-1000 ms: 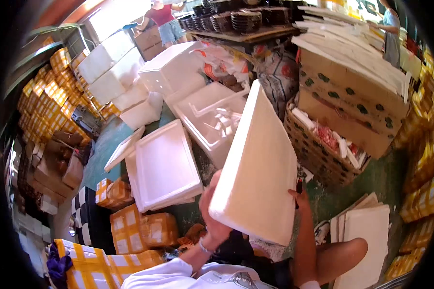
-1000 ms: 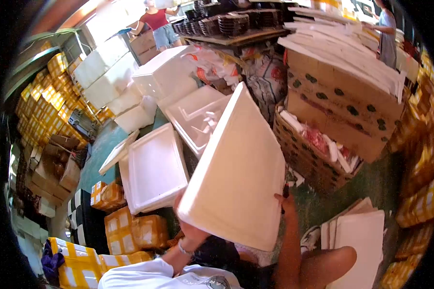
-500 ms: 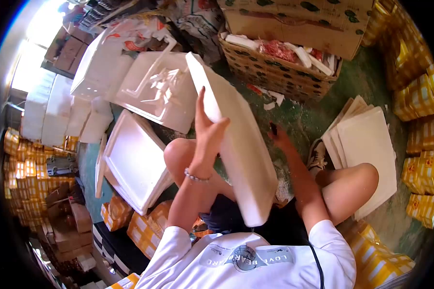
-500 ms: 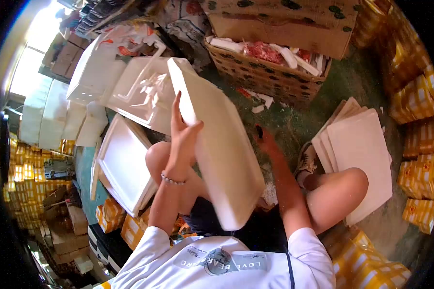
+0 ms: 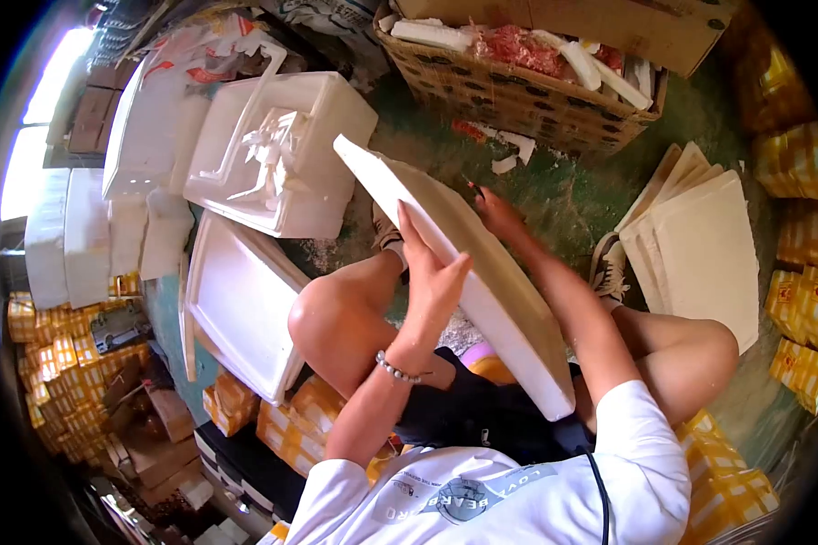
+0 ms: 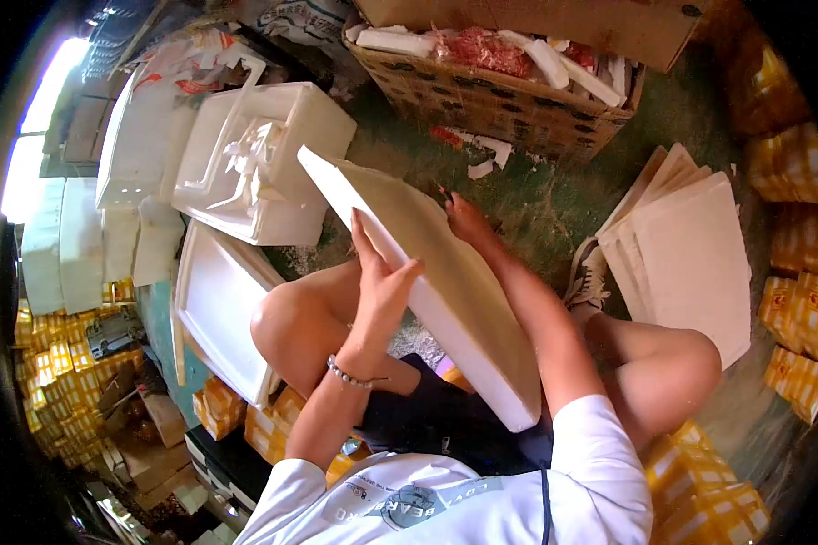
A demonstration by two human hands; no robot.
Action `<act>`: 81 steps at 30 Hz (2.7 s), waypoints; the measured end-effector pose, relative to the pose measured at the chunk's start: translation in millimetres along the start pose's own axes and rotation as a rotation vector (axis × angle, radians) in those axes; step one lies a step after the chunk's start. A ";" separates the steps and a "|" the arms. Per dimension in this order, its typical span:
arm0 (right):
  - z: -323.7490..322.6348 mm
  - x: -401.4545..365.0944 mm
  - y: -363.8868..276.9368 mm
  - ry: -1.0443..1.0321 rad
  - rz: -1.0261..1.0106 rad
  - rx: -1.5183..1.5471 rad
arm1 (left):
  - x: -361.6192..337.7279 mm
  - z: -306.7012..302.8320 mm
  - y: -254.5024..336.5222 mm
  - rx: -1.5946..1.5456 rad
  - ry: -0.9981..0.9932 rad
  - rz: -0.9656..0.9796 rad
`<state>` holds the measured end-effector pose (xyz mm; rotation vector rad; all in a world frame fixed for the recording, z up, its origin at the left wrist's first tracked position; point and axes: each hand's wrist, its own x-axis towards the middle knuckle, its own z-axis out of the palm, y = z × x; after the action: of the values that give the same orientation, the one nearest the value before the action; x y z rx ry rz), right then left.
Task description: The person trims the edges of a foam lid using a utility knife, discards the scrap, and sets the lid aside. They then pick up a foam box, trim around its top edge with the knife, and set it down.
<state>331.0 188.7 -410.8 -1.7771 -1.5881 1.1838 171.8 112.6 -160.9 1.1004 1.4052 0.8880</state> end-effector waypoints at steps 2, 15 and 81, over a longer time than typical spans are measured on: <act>20.5 27.4 9.9 0.022 -0.108 -0.014 | -2.2 6.5 7.4 0.134 0.021 0.034; 102.8 89.9 35.3 -0.092 -0.156 0.036 | 0.4 18.6 26.7 0.294 -0.016 0.073; 58.0 -42.9 48.3 -0.157 0.032 -0.008 | 0.3 13.6 29.3 0.288 -0.067 0.000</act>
<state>310.8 126.1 -467.5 -1.7583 -1.6586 1.3632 189.5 120.6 -135.1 1.3324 1.5083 0.6549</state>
